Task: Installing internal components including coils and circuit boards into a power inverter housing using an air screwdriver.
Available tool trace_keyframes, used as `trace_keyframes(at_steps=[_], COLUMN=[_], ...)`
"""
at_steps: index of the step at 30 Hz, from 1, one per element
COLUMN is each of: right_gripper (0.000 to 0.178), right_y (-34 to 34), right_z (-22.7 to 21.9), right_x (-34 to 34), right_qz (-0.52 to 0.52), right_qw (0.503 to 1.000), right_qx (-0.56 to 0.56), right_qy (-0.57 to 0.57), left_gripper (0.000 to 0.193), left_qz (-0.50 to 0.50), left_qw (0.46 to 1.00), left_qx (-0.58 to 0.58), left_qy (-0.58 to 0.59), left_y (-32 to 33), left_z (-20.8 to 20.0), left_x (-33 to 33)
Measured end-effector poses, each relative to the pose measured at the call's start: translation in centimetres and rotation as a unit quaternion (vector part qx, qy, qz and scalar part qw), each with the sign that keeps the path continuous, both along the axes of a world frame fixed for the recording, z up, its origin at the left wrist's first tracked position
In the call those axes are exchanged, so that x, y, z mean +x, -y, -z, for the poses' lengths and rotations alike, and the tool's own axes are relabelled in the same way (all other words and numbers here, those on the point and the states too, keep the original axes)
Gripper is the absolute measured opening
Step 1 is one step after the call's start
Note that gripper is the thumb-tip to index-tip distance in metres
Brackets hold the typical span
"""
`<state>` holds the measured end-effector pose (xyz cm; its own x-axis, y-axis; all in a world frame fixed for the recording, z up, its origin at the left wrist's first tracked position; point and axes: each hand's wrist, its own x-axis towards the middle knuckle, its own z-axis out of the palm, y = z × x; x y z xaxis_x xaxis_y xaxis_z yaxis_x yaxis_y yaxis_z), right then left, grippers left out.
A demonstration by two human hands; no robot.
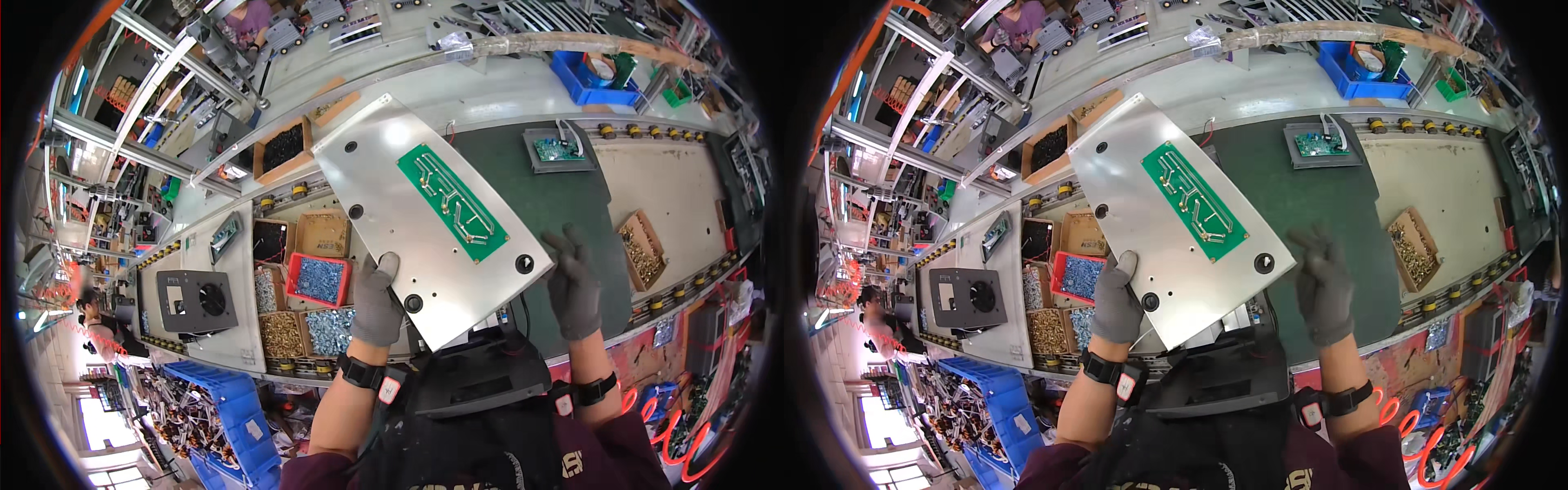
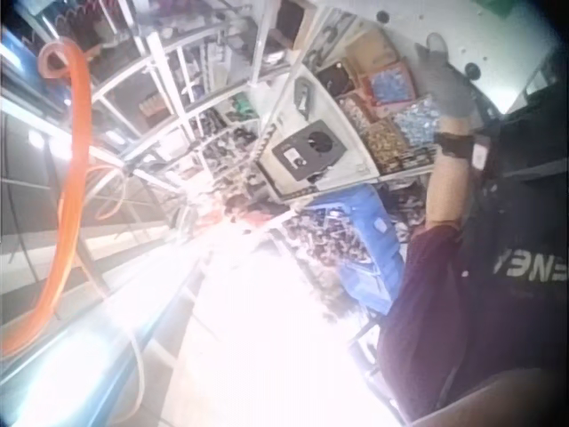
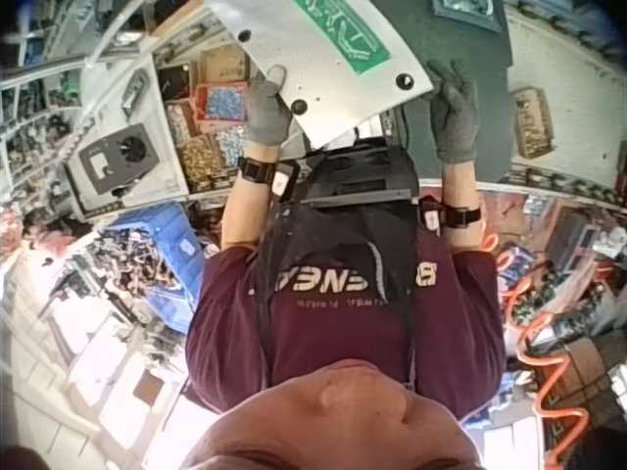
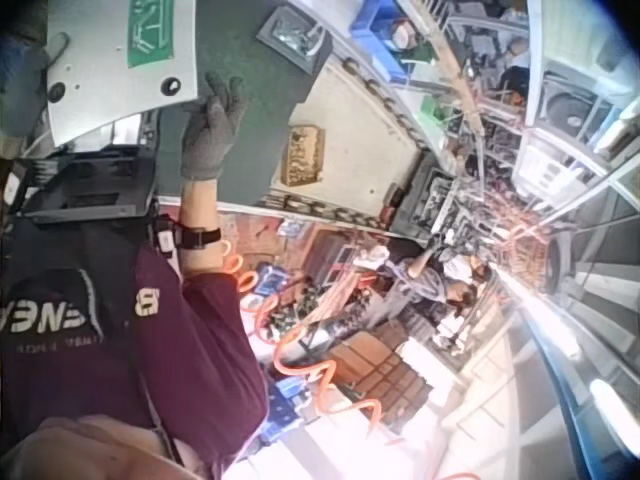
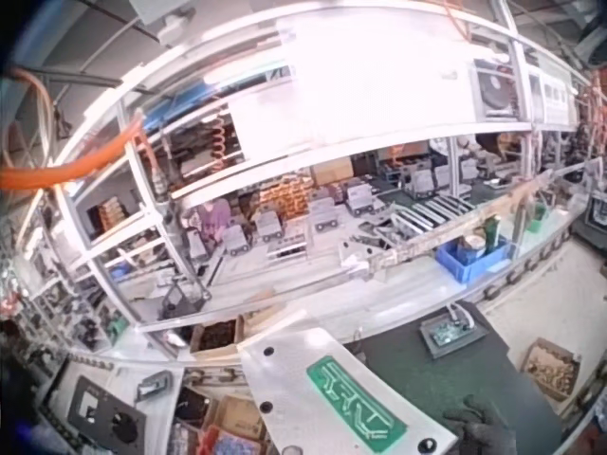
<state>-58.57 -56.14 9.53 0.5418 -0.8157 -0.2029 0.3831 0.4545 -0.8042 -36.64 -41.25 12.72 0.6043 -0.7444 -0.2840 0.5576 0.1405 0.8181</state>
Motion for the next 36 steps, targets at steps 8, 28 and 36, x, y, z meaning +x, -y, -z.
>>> trace_keyframes(at_steps=[8, 28, 36], right_gripper=[0.024, 0.024, 0.008], right_y=[1.0, -1.7, 2.8], right_z=[-1.7, -4.0, 2.7], right_x=[-2.2, 0.9, -6.1], right_qz=[-0.183, -0.205, 0.08], right_qw=[0.917, 0.727, 0.996], right_qx=[-0.092, -0.504, -0.027], right_qy=[-0.343, -0.419, -0.014], left_gripper=[0.044, 0.035, 0.033], left_qz=[-0.009, 0.032, 0.094], left_qw=[1.0, 0.997, 0.977], left_qx=[-0.026, 0.021, 0.123], left_qy=[-0.001, 0.064, 0.145], left_y=[-0.8, -1.4, -4.9], left_z=[0.0, 0.3, 1.8], left_x=[0.1, -0.8, -0.1])
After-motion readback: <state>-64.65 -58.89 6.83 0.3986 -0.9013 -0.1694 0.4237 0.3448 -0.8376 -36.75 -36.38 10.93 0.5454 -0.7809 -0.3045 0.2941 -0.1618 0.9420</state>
